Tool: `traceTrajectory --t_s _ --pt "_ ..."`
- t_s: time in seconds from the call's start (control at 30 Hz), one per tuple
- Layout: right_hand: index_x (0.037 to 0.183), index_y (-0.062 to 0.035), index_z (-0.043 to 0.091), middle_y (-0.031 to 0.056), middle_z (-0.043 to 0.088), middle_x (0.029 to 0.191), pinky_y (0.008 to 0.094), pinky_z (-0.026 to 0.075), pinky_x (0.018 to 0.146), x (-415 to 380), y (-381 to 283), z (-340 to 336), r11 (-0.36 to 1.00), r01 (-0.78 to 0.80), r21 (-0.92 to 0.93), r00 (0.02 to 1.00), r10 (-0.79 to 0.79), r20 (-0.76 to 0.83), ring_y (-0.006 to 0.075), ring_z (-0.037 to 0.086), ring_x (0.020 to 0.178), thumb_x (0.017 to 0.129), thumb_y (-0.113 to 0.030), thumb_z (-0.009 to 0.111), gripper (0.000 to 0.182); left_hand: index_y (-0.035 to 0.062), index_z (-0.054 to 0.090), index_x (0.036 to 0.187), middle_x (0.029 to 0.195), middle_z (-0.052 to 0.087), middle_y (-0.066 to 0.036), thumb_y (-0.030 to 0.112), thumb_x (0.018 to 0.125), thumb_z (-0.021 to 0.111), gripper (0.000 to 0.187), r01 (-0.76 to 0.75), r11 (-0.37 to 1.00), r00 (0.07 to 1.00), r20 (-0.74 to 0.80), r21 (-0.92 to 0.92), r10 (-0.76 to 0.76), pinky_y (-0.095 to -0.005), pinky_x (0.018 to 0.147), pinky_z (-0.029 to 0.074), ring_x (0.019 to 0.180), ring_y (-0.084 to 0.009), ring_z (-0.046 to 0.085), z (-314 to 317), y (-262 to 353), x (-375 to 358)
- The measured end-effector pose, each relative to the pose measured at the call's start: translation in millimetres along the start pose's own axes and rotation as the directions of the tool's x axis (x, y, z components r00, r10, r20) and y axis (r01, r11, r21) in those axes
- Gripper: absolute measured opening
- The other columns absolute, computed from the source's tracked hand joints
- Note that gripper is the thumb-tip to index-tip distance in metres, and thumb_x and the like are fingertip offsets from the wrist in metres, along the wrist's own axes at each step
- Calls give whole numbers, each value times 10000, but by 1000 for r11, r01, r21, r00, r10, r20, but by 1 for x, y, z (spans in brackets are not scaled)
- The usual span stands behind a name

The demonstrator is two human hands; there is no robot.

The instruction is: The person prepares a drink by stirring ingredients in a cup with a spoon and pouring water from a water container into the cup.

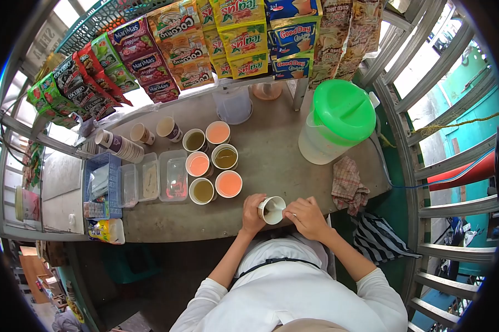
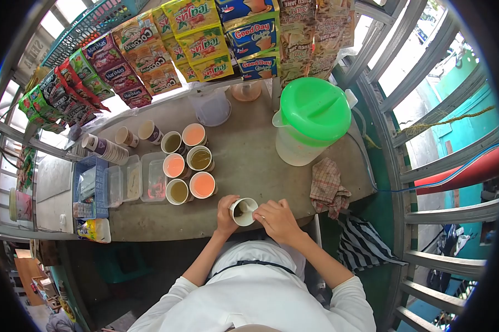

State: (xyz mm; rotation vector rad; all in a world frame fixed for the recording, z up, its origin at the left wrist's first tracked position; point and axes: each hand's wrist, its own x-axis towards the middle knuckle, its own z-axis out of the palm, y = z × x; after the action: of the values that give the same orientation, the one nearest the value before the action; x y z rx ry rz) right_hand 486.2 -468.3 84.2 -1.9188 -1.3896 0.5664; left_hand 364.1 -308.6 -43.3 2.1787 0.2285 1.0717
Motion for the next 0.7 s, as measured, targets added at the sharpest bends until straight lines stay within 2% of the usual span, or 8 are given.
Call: traceTrajectory --t_s 0.03,0.13,0.23,0.33,0.43,0.53,0.63,0.7 --pt "885 -96 635 29 614 859 342 324 809 1 0 -2 999 3 -31 1000 -3 20 200 549 855 985 -235 472 237 54 488 1147 1071 643 -154 22 650 772 574 -2 1000 1000 3 -2 2 -457 853 470 960 -350 626 1 1 1" --pt "897 -94 640 33 604 833 351 324 764 0 -1 1 1000 23 15 997 -22 -78 202 548 824 975 -232 491 218 59 491 1149 1071 643 -150 27 646 778 580 -3 1000 1000 7 5 3 -454 852 472 958 -344 628 -1 2 4" --pt "899 -97 641 32 608 837 352 322 766 0 2 0 999 20 -37 999 -21 -33 202 547 823 973 -227 491 212 62 495 1148 1069 642 -146 32 640 786 586 -5 1000 1000 16 0 5 -452 851 473 957 -339 629 0 3 7" --pt "900 -96 641 32 609 839 353 318 770 0 0 0 999 25 -39 997 -28 -78 202 544 820 970 -220 491 206 62 497 1143 1066 641 -143 49 629 804 599 -13 1000 1000 24 -3 13 -445 852 475 961 -338 628 -1 1 9" --pt "897 -93 637 31 610 840 352 313 774 0 -2 -1 999 25 -22 1000 -26 -16 201 542 818 967 -215 491 203 60 497 1138 1063 641 -140 65 620 821 611 -20 1000 1000 23 10 19 -438 852 477 964 -338 628 -1 0 9" --pt "893 -91 633 31 609 838 353 311 772 0 -2 1 999 40 -9 993 -41 -110 202 538 813 966 -212 491 200 61 505 1135 1069 640 -134 50 620 804 596 -15 1000 1000 16 -2 15 -442 849 471 959 -335 628 -2 2 9" --pt "887 -88 629 29 610 842 353 313 776 1 0 0 999 36 -36 999 -37 -24 201 540 818 966 -207 489 199 61 506 1134 1073 641 -134 52 619 807 597 -10 1000 1000 20 -5 10 -441 848 472 959 -336 628 -4 1 9" --pt "888 -87 628 29 609 841 354 314 778 1 1 2 999 39 30 997 -37 -67 202 539 817 967 -206 488 200 60 505 1133 1075 641 -135 53 619 808 597 -11 1000 1000 23 -1 11 -441 847 472 961 -338 628 -5 1 9"
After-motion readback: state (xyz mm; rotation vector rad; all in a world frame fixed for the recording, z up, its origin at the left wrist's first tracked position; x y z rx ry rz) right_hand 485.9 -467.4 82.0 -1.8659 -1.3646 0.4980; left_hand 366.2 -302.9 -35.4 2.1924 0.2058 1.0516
